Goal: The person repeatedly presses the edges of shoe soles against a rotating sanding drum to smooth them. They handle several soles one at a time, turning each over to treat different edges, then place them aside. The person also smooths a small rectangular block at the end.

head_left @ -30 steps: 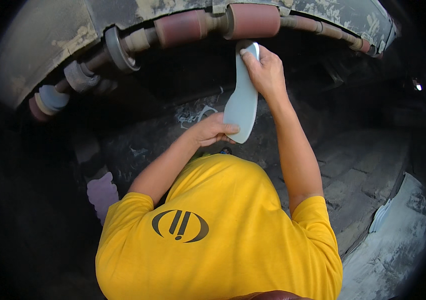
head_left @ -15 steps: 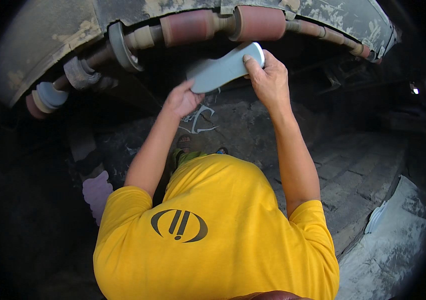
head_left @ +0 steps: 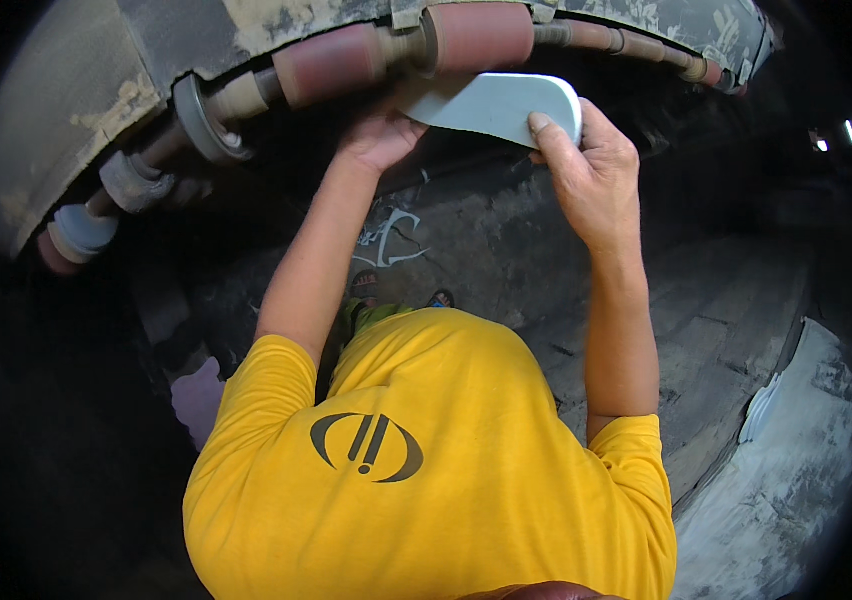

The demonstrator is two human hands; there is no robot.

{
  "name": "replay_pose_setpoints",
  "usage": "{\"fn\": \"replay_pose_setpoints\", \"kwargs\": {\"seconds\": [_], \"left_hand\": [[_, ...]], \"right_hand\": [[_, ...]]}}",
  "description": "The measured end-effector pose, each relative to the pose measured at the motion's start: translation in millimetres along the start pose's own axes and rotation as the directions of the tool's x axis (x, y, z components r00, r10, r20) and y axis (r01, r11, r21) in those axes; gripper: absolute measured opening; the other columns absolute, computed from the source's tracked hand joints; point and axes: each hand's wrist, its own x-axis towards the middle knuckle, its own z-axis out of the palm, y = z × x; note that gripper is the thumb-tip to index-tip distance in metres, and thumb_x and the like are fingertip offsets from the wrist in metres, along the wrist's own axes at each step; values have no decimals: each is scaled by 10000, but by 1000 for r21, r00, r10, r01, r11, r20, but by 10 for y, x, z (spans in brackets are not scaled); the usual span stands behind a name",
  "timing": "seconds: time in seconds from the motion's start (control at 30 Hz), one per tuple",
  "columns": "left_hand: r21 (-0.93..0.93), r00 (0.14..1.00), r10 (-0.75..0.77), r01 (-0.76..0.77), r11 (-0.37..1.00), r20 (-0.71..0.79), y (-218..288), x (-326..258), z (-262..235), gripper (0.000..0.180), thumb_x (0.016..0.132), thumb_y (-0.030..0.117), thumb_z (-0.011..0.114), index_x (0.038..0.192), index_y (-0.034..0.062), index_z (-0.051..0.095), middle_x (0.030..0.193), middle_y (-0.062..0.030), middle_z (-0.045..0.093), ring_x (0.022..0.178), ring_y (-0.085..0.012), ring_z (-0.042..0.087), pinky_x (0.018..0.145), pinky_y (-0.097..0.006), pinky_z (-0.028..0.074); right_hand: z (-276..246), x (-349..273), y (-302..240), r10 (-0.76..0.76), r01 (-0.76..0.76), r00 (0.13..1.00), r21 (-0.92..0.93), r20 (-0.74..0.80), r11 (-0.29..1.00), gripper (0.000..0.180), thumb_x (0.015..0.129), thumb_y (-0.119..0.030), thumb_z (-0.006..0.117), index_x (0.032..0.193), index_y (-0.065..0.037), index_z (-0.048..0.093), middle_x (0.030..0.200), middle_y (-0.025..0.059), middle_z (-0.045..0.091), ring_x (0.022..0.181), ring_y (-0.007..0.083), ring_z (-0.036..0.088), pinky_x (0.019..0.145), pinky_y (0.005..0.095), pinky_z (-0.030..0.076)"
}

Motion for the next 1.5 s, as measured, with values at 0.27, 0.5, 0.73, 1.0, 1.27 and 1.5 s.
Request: {"fn": "replay_pose_setpoints", "kwargs": {"seconds": [0.27, 0.5, 0.73, 1.0, 1.27, 1.5], "left_hand": [[8, 976, -114, 115, 993, 186, -481, 71, 278, 408, 937, 160, 700, 1315, 51, 590, 1290, -85, 657, 1208, -244, 618, 1049, -402, 492], [131, 970, -180, 160, 979, 161, -651, -65, 679, 323, 950, 201, 702, 1229, 46, 652, 1175, -101, 705, 1147, -243, 654, 1043, -426, 492], [361, 971, -125, 44, 932, 204, -649, -154, 942, 409, 869, 265, 797, 1187, 69, 630, 1095, -90, 710, 1082, -201, 672, 989, -408, 533], [277, 977, -204, 181, 944, 59, -559, -620, 517, 476, 974, 303, 682, 1336, 44, 514, 1238, -110, 637, 1155, -231, 639, 1033, -433, 508], [259, 844, -536, 517, 816, 4, -826, -1464, -70, 527, 910, 163, 752, 1359, 34, 508, 1202, -84, 630, 1057, -200, 662, 925, -381, 571], [252, 910, -400, 415, 874, -112, -533, -1585, -320, 528, 925, 118, 715, 1383, 50, 461, 1139, -83, 624, 959, -184, 669, 818, -348, 595]], "right_hand": [[-500, -355, 22, -41, 32, 998, -163, -55, 986, 264, 937, -261, 670, 996, -5, 693, 828, 159, 699, 723, 231, 690, 640, 324, 530], [-697, -1177, 250, 79, -71, 996, -141, 45, 987, 105, 901, -123, 706, 886, -26, 667, 738, 95, 619, 682, 184, 649, 586, 295, 477], [-20, -1136, 606, 241, -189, 912, -181, 332, 965, 304, 918, -273, 690, 1073, -11, 682, 948, 197, 697, 878, 347, 705, 776, 421, 546], [470, 177, 425, 188, -186, 939, -32, 288, 982, 466, 927, -411, 611, 1058, 26, 706, 933, 243, 726, 897, 361, 731, 793, 428, 558], [840, 457, 367, 123, -101, 982, -150, 145, 984, 396, 883, -345, 609, 897, 37, 709, 822, 274, 690, 794, 414, 704, 755, 469, 541], [826, 283, 189, 91, -92, 991, 3, 101, 996, 368, 907, -321, 620, 927, 36, 707, 809, 249, 696, 783, 370, 717, 739, 425, 548]]}}
